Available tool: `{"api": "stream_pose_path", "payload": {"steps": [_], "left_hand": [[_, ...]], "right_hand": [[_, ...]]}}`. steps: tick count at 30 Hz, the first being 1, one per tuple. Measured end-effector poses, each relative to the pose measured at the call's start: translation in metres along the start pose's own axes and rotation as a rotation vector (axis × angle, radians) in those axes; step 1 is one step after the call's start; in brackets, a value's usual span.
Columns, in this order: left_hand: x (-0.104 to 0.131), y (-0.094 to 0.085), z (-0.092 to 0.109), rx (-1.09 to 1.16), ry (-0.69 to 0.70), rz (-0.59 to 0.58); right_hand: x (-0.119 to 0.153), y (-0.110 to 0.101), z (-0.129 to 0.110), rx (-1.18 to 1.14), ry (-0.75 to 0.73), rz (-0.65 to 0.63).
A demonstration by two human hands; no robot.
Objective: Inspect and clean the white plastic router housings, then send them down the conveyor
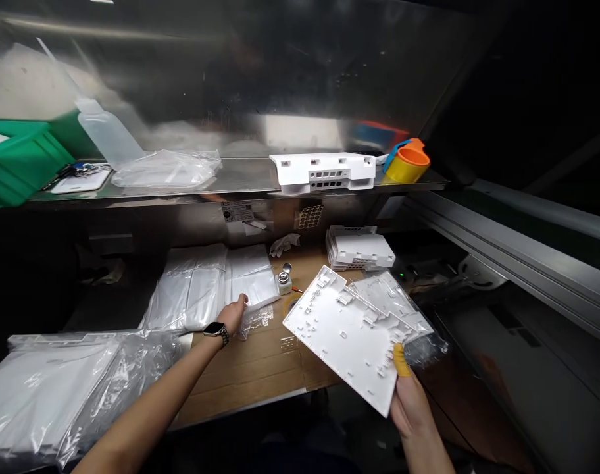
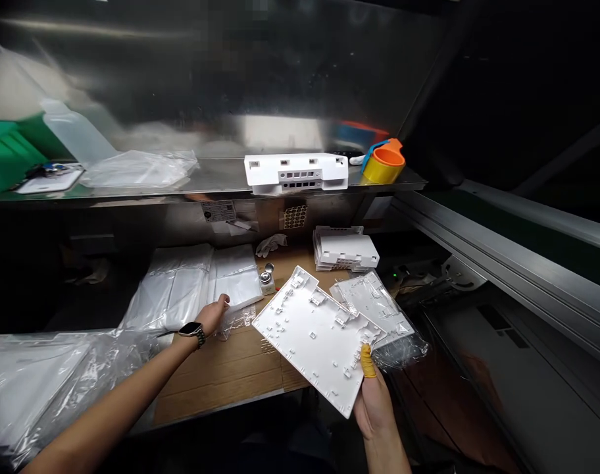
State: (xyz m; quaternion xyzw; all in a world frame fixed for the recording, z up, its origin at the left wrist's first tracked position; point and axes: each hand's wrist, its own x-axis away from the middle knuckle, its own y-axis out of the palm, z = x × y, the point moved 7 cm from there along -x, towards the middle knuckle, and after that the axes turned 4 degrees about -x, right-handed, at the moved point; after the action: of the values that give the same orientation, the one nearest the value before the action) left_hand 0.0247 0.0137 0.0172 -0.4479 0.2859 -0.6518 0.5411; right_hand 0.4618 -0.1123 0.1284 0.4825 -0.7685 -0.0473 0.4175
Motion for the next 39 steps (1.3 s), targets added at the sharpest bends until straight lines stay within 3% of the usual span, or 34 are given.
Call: {"api": "stream_pose_path", "payload": {"steps": [7, 10, 12, 18, 21, 28, 30, 35, 39], "left_hand": [[-0.027, -0.018, -0.018, 0.161, -0.065, -0.006], [-0.032, -0.017, -0.022, 0.216, -0.083, -0.010], [-0.034, -0.014, -0.020, 0.229, -0.079, -0.012], [-0.031, -0.001, -0.001, 0.174, -0.012, -0.017], [-0.023, -0.009, 0.006, 0.119, 0.057, 0.000], [-0.019, -0.074, 0.002, 0.022, 0.065, 0.254], [-0.022, -0.085, 0.007, 0.038, 0.094, 0.258], [-0.028, -0.079, 0.046, 0.153, 0.280, 0.082], [-0.028, -0.079, 0.075, 0.258, 0.318, 0.118]], "right_hand": [[-0.001, -0.008, 0.008, 0.080, -0.090, 0.053], [-0.006, 0.003, 0.024, 0.173, -0.205, 0.078], [-0.008, 0.024, 0.044, 0.298, -0.295, 0.036], [-0.009, 0.115, 0.115, 0.615, -0.450, -0.196], [-0.012, 0.135, 0.132, 0.645, -0.477, -0.238], [-0.026, 0.119, 0.138, 0.705, -0.453, -0.178], [-0.026, 0.114, 0.137, 0.708, -0.440, -0.150], [-0.015, 0.097, 0.132, 0.731, -0.496, -0.027], [-0.008, 0.095, 0.134, 0.866, -0.558, -0.125]]}}
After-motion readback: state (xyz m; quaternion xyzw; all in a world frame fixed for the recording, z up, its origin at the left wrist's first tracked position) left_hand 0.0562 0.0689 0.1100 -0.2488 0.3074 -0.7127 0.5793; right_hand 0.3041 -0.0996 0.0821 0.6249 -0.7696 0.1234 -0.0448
